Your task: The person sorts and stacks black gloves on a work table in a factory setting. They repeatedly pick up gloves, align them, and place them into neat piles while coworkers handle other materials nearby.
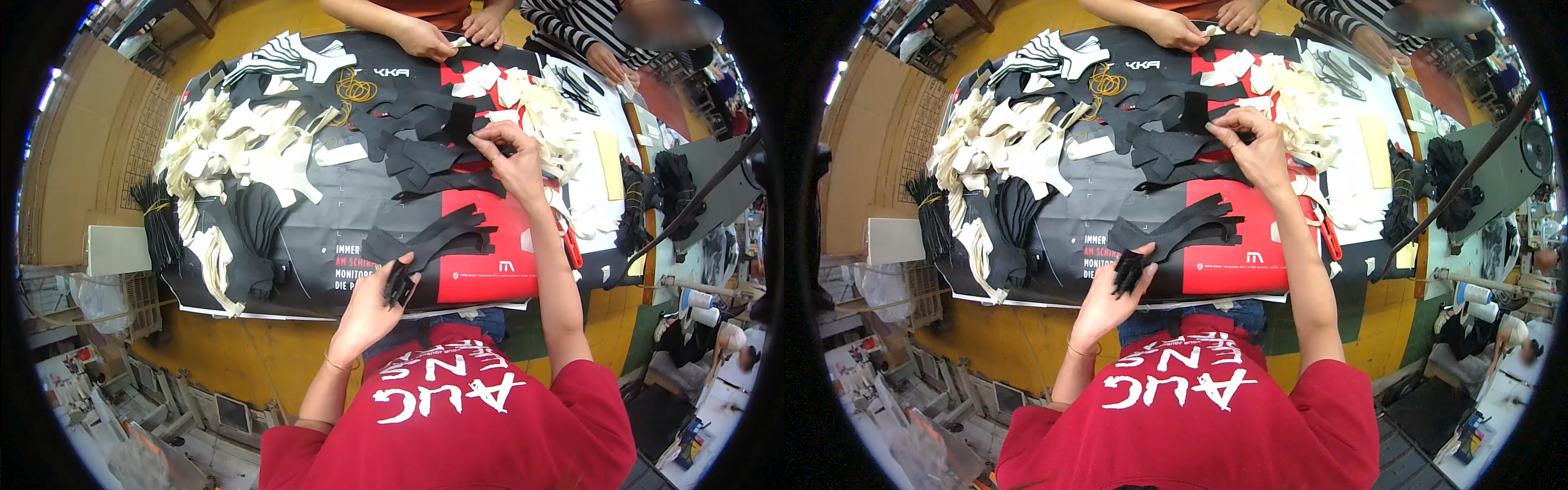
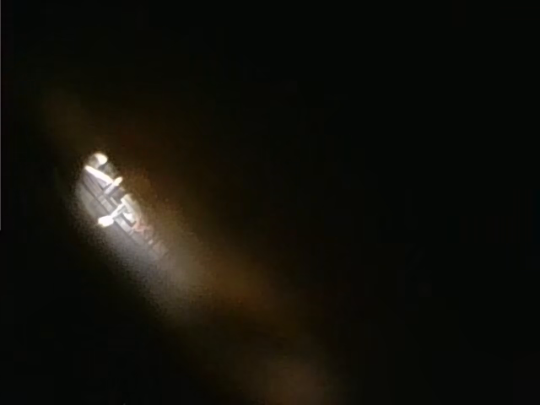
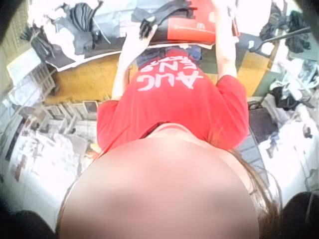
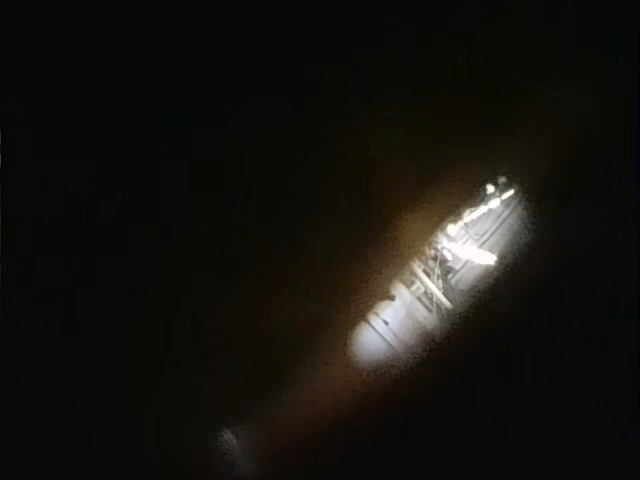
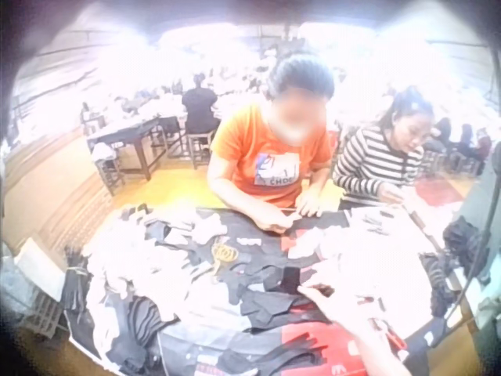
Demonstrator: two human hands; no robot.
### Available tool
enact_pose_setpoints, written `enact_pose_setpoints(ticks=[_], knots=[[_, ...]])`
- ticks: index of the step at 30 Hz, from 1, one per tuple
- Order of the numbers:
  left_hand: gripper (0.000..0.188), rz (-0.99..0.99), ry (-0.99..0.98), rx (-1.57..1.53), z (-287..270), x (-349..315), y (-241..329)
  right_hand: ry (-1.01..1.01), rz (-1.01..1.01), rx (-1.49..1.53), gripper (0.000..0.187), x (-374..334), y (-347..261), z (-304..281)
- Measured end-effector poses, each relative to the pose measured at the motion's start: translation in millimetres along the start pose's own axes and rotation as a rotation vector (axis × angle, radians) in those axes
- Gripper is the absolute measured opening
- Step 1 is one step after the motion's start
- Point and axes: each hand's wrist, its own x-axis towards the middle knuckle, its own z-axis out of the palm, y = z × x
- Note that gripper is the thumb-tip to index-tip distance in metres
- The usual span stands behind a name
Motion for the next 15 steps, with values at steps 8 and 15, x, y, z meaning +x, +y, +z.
enact_pose_setpoints(ticks=[8, 15], knots=[[0.047, 0.067, 0.112, -0.651, -19, 66, 38, -0.228, -0.012, 0.266, 0.015, -12, -14, 2], [0.035, 0.072, -0.054, -0.530, -27, 47, 42, -0.016, -0.242, 1.294, 0.022, -2, -27, -47]])
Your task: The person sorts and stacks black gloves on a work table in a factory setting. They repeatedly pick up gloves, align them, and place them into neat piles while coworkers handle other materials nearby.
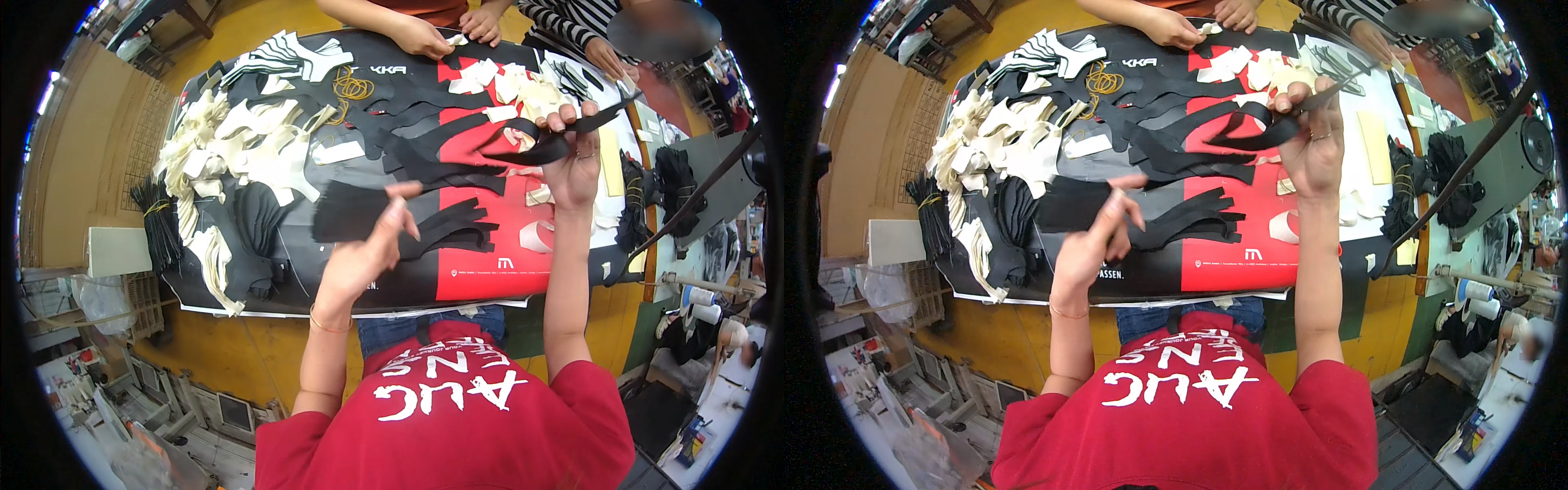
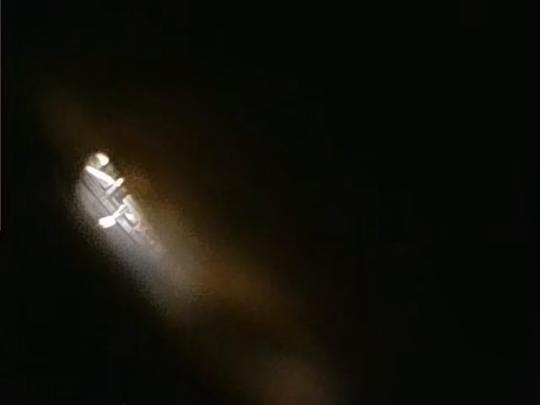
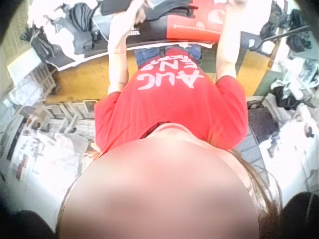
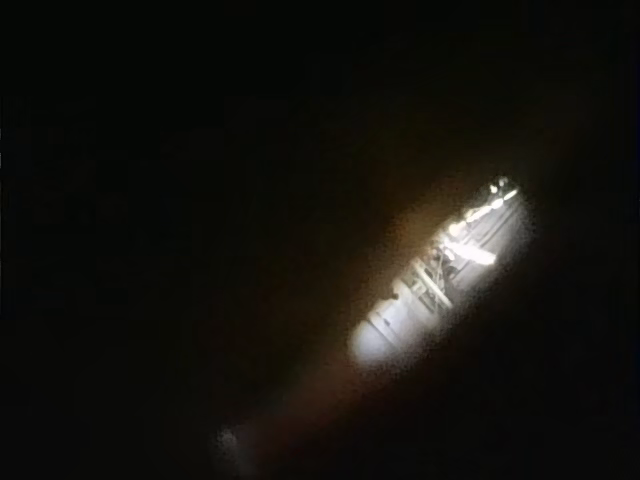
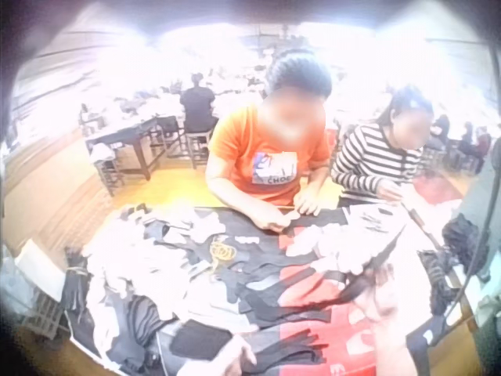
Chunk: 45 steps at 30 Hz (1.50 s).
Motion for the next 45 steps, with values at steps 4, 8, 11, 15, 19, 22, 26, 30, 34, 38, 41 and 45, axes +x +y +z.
enact_pose_setpoints(ticks=[4, 8, 11, 15, 19, 22, 26, 30, 34, 38, 41, 45], knots=[[0.039, -0.089, -0.146, 0.200, 27, -8, -18, -0.011, 0.128, -0.177, 0.024, 2, 3, -5], [0.049, -0.070, 0.036, -0.042, 51, 6, -29, 0.011, 0.176, -0.214, 0.019, -6, 16, -1], [0.068, 0.011, 0.155, -0.142, 57, 32, -27, -0.002, 0.195, -0.171, 0.019, -11, 19, 13], [0.072, 0.363, 0.217, 0.282, 69, 48, -20, 0.088, 0.213, -0.373, 0.019, -13, 25, 39], [0.035, 0.534, 0.224, 0.432, 64, 64, -8, 0.127, 0.141, -0.324, 0.017, -7, 22, 50], [0.026, 0.416, 0.275, 0.383, 43, 66, 2, 0.155, -0.026, -0.157, 0.012, 11, -6, 38], [0.040, 0.138, 0.317, 0.379, 14, 56, 12, 0.183, 0.022, -0.362, 0.016, 13, -40, 28], [0.055, 0.154, 0.416, 0.133, -6, 40, 26, 0.130, 0.408, -0.888, 0.014, -17, -31, 40], [0.051, 0.293, 0.463, -0.106, -32, -6, 35, -0.265, 0.757, -0.951, 0.014, -48, 17, 49], [0.056, 0.264, 0.488, -0.288, -66, -41, 29, -0.477, 0.664, -1.594, 0.018, -73, 60, 50], [0.052, 0.214, 0.551, -0.328, -74, -56, 9, -0.389, 0.413, -1.721, 0.022, -90, 69, 52], [0.047, 0.047, 0.569, -0.340, -60, -64, -14, -0.302, 0.158, -1.904, 0.023, -97, 68, 48]])
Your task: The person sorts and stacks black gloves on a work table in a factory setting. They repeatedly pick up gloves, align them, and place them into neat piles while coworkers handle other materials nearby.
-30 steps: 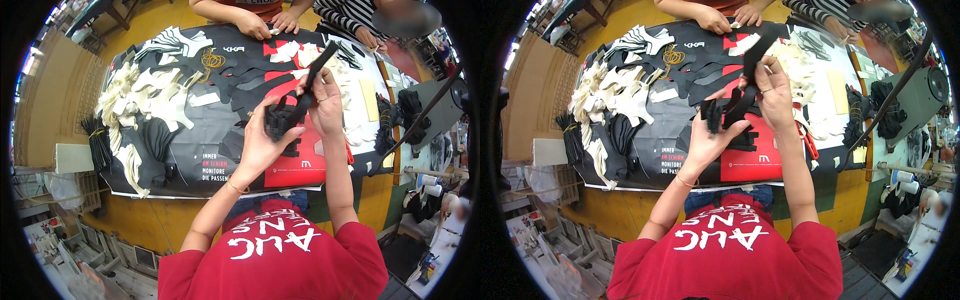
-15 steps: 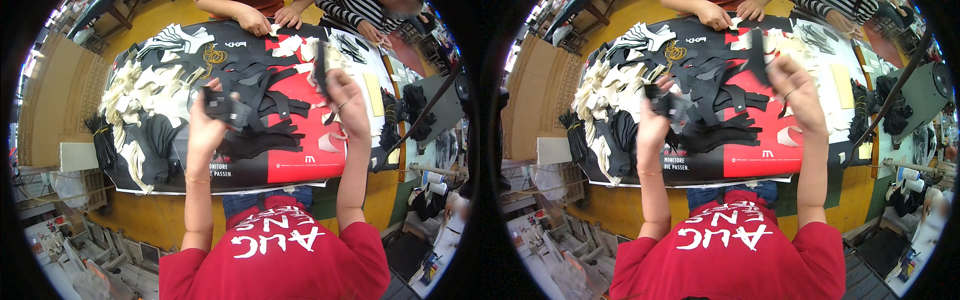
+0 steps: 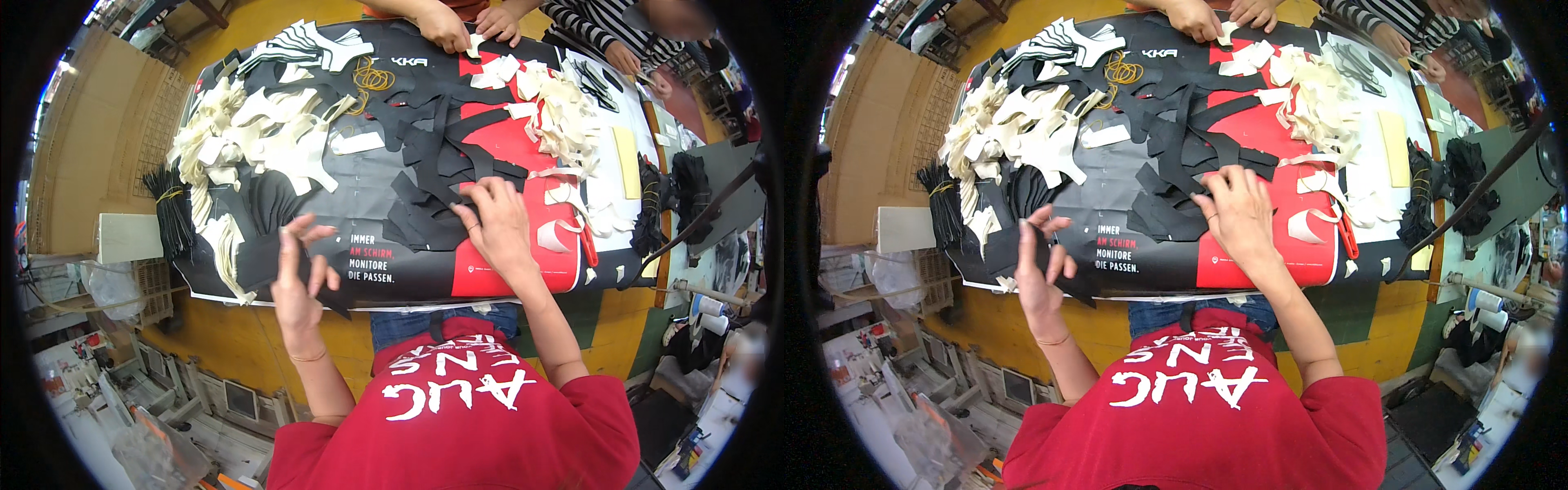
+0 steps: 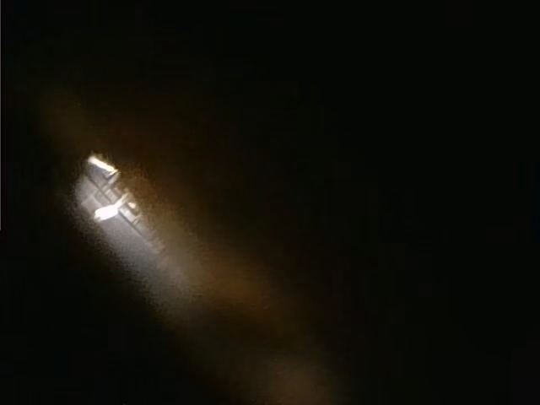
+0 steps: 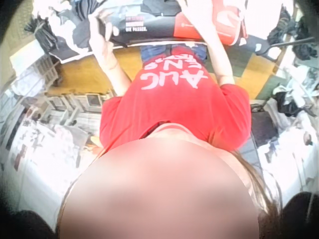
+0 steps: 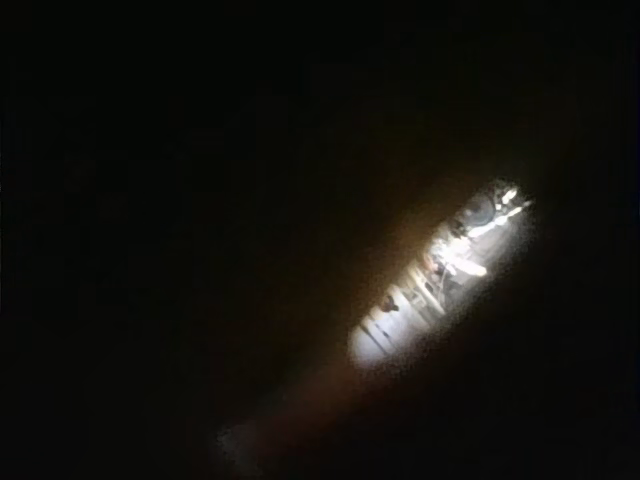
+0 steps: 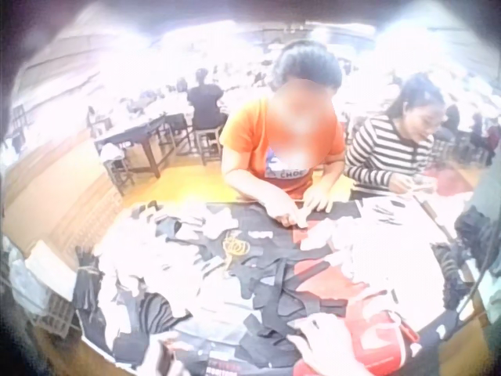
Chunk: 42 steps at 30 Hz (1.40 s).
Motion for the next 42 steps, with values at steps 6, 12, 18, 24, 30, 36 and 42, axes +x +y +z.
enact_pose_setpoints(ticks=[6, 12, 18, 24, 30, 36, 42], knots=[[0.031, -0.092, -0.350, 0.322, 36, -31, -32, -0.105, 0.004, 0.015, 0.024, -14, -4, 8], [0.032, 0.481, -0.489, 0.906, 42, -23, -72, -0.232, -0.027, 0.136, 0.026, -32, -11, 4], [0.033, -0.113, -0.404, 0.392, 36, -30, -62, -0.126, -0.310, -0.163, 0.056, 41, 16, -8], [0.043, -0.342, -0.603, -0.486, 13, -15, -33, -0.353, -0.482, -0.259, 0.045, 100, 15, 8], [0.041, -0.278, -0.624, -0.657, 10, -8, -38, -0.417, -0.572, -0.272, 0.020, 117, 18, 1], [0.042, -0.130, -0.538, -0.509, 21, -9, -26, -0.056, -0.679, -0.129, 0.019, 123, 24, -17], [0.046, 0.067, -0.297, -0.210, 58, 11, -19, 0.157, -0.319, 0.434, 0.016, 122, -6, -34]])
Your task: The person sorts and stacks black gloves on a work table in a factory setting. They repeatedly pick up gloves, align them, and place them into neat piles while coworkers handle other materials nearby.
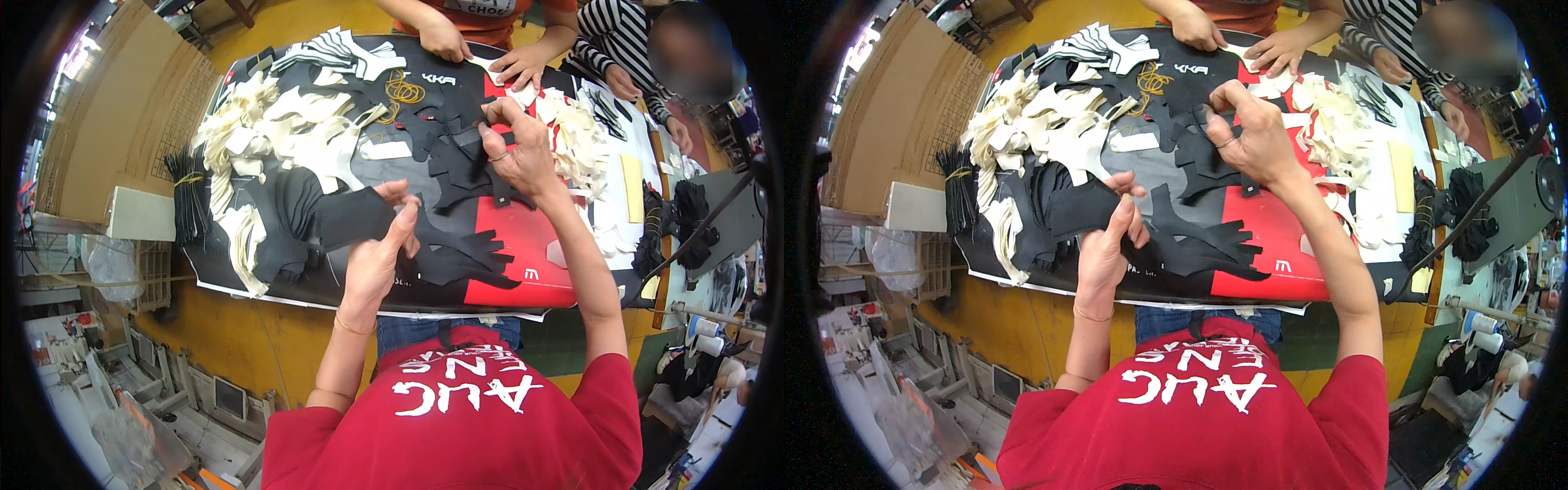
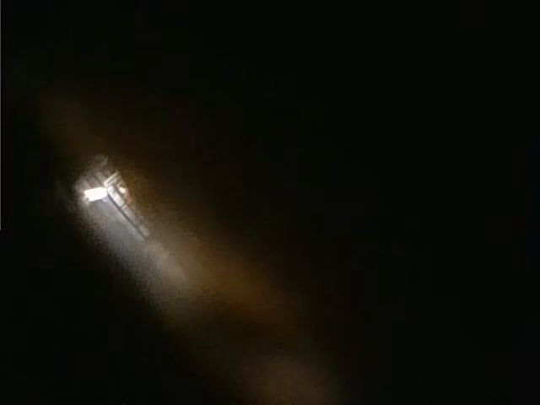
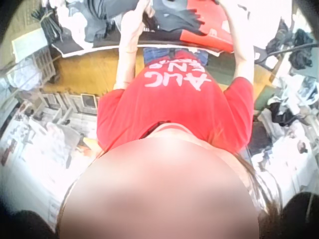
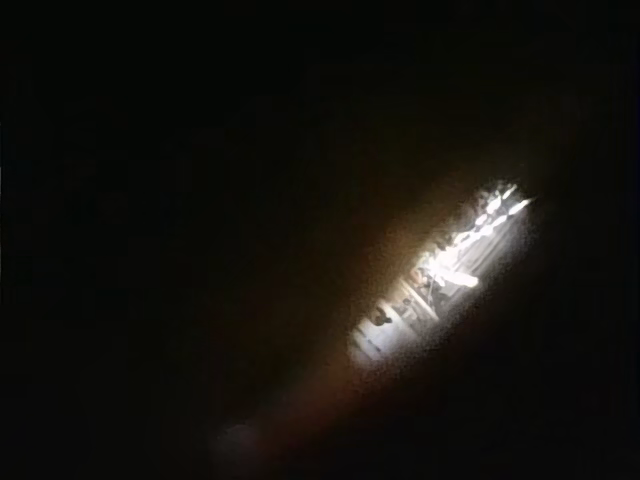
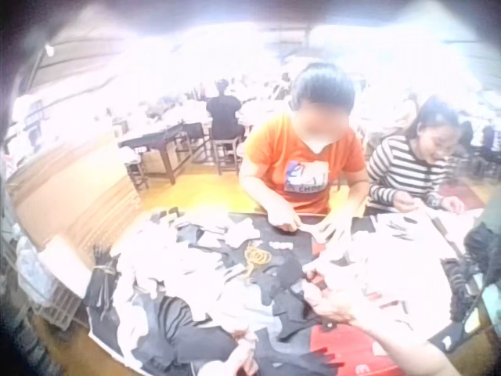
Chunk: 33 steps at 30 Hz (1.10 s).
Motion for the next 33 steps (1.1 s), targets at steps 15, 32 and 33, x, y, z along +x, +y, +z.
enact_pose_setpoints(ticks=[15, 32, 33], knots=[[0.046, 0.121, 0.074, -0.091, 6, 19, 7, -0.250, -0.212, -0.047, 0.024, -31, -96, 26], [0.015, 0.014, -0.045, -0.023, -6, 16, 34, -0.494, 0.089, -0.354, 0.029, -87, 50, -27], [0.014, 0.012, -0.045, -0.019, -6, 16, 34, -0.453, 0.089, -0.289, 0.024, -83, 51, -26]])
